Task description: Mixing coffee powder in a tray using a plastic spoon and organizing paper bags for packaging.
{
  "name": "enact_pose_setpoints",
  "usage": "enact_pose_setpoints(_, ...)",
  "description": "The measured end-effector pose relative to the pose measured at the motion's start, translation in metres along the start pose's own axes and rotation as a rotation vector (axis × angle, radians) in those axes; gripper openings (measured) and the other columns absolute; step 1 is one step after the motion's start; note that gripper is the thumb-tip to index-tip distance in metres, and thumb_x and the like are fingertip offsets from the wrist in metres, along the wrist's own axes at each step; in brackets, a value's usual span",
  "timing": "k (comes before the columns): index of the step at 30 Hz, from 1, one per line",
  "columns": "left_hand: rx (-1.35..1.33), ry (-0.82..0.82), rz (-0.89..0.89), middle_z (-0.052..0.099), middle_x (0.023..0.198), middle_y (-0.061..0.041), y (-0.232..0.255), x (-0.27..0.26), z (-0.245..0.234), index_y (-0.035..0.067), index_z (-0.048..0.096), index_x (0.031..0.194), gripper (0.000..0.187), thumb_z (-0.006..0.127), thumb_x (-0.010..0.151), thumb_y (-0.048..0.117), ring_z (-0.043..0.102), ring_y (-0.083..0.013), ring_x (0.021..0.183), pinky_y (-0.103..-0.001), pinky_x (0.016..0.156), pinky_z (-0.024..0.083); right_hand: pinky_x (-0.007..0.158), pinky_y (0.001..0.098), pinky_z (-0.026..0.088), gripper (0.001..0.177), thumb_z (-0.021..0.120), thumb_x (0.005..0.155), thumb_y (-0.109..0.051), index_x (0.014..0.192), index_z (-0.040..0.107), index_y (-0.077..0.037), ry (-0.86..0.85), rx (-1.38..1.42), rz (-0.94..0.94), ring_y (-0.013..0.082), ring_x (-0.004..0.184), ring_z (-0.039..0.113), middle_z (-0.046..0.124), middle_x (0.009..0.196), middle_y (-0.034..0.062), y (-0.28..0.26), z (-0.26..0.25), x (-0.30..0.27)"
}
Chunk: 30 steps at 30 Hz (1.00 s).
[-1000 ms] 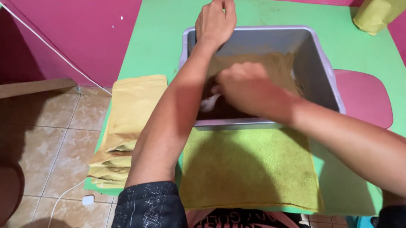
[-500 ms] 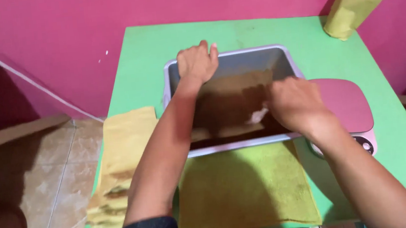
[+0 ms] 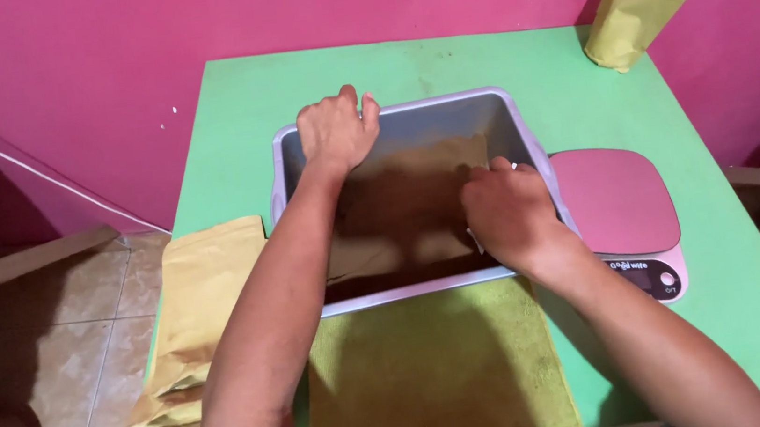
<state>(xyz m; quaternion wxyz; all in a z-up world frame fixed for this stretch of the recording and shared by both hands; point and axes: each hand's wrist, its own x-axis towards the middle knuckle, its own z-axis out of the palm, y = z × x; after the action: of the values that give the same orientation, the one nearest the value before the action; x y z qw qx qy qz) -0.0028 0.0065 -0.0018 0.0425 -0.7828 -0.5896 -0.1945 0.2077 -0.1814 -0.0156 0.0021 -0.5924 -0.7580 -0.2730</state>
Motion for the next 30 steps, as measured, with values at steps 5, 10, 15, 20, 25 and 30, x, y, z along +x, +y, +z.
enact_pose_setpoints(5, -0.001, -0.031, 0.000, 0.075, 0.077, -0.016, 0.000, -0.003, -0.004, 0.012, 0.068, 0.091, 0.055, 0.030, 0.100, 0.051, 0.076, -0.0417, 0.083, -0.050, 0.079, 0.052, 0.066, 0.0345, 0.037, 0.029, 0.056, 0.090, -0.034, 0.062, 0.062, -0.030, -0.003, 0.001, 0.050, 0.0207, 0.079, 0.062, 0.059, 0.066, -0.0057, -0.012, 0.014, 0.009)
enact_pose_setpoints(10, 0.010, -0.038, -0.002, 0.075, 0.079, -0.015, -0.003, 0.000, -0.002, 0.013, 0.069, 0.091, 0.057, 0.029, 0.099, 0.053, 0.076, -0.0409, 0.084, -0.050, 0.079, 0.053, 0.066, 0.0375, 0.034, 0.017, 0.056, 0.083, -0.028, 0.067, 0.062, -0.029, 0.016, 0.120, 0.056, 0.0209, 0.079, 0.056, 0.053, 0.067, -0.0071, -0.023, 0.032, 0.014)
enact_pose_setpoints(15, 0.007, -0.058, 0.000, 0.076, 0.083, -0.017, 0.002, 0.000, -0.008, 0.012, 0.070, 0.094, 0.058, 0.028, 0.100, 0.051, 0.076, -0.0420, 0.087, -0.051, 0.081, 0.053, 0.073, 0.0386, 0.045, 0.015, 0.057, 0.079, -0.040, 0.076, 0.069, -0.030, 0.034, 0.106, 0.140, 0.0214, 0.089, 0.060, 0.061, 0.077, -0.0059, -0.016, 0.033, 0.026)
enact_pose_setpoints(20, -0.008, -0.067, 0.021, 0.076, 0.083, -0.017, -0.004, -0.001, -0.004, 0.012, 0.070, 0.093, 0.061, 0.027, 0.100, 0.054, 0.076, -0.0428, 0.088, -0.052, 0.080, 0.053, 0.070, 0.0376, 0.051, 0.018, 0.065, 0.074, -0.040, 0.086, 0.068, -0.027, 0.083, 0.142, 0.146, 0.0211, 0.090, 0.063, 0.061, 0.083, -0.0040, -0.005, 0.021, 0.021)
enact_pose_setpoints(25, 0.011, -0.088, 0.028, 0.076, 0.085, -0.016, -0.003, -0.005, -0.003, 0.012, 0.071, 0.097, 0.063, 0.024, 0.101, 0.053, 0.076, -0.0419, 0.090, -0.052, 0.083, 0.053, 0.086, 0.0443, 0.060, 0.027, 0.074, 0.081, -0.034, 0.107, 0.073, -0.027, -0.486, 0.428, 0.148, 0.0264, 0.103, 0.070, 0.072, 0.096, -0.0019, 0.022, -0.113, 0.004)
enact_pose_setpoints(30, 0.005, -0.095, 0.032, 0.076, 0.086, -0.016, -0.006, -0.004, -0.004, 0.012, 0.072, 0.097, 0.063, 0.025, 0.101, 0.054, 0.076, -0.0424, 0.091, -0.053, 0.083, 0.054, 0.089, 0.0568, 0.059, 0.022, 0.062, 0.087, -0.013, 0.100, 0.080, -0.015, -0.596, 0.625, 0.215, 0.0420, 0.104, 0.073, 0.079, 0.099, 0.0112, 0.029, -0.144, -0.005)
